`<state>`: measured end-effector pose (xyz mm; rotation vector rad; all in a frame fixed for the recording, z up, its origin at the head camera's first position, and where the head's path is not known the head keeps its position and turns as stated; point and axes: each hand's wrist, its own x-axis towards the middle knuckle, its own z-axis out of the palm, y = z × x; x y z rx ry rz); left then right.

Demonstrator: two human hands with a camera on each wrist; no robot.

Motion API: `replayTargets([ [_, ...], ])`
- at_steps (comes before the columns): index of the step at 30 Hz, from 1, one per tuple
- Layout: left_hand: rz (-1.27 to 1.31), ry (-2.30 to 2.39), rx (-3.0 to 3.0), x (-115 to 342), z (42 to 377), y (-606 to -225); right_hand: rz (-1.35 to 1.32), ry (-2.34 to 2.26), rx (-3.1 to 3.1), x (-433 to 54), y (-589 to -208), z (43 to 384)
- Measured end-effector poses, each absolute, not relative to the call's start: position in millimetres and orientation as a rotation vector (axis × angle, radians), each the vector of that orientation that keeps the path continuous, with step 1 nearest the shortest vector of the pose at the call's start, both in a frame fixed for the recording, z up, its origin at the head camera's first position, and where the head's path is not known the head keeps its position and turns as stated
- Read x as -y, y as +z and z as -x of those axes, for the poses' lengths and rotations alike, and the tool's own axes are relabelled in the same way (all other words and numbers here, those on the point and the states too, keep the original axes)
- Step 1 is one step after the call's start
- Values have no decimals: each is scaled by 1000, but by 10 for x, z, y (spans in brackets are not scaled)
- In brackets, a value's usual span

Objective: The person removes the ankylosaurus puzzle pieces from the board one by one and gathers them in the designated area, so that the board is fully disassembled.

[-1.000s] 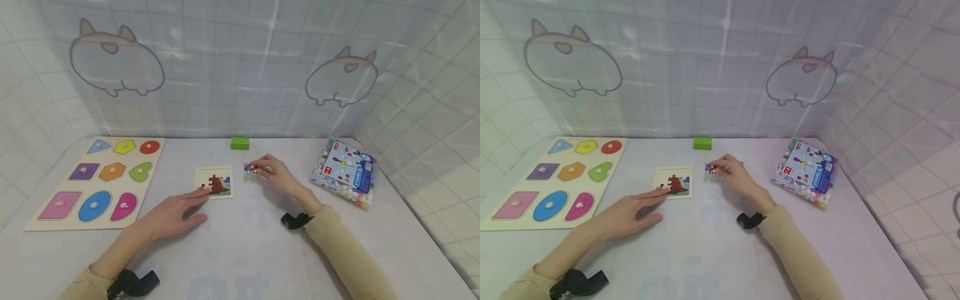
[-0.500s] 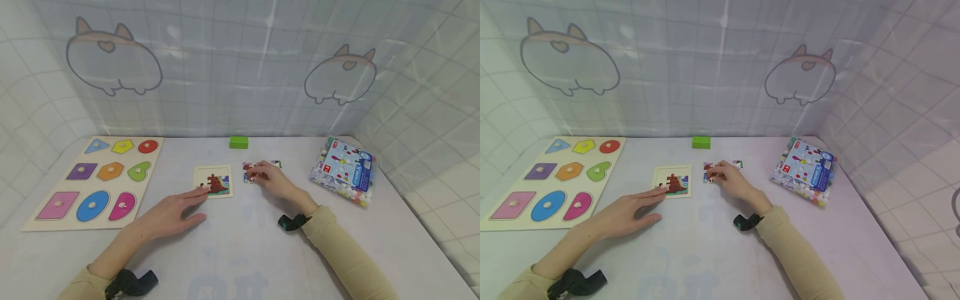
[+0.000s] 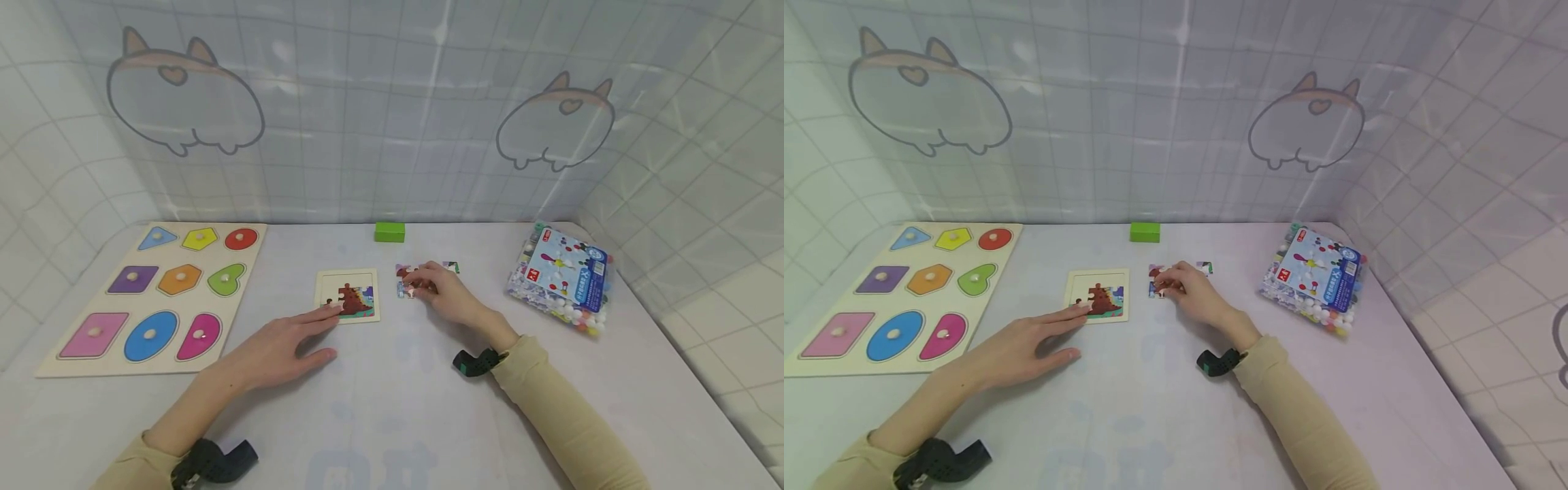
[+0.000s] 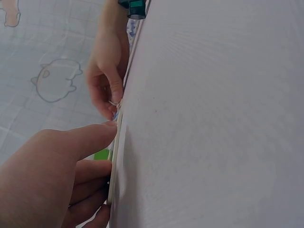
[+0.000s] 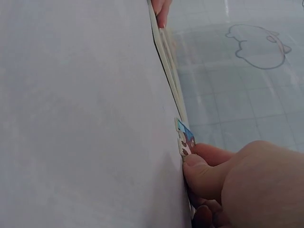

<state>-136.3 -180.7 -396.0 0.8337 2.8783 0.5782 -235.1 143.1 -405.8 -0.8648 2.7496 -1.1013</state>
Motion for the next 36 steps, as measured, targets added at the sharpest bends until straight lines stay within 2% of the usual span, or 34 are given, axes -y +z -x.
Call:
replayTargets([
  [36, -875, 507, -2906, 1667, 1276, -4001, 748, -1105, -2752, -1429, -4058, 2337],
])
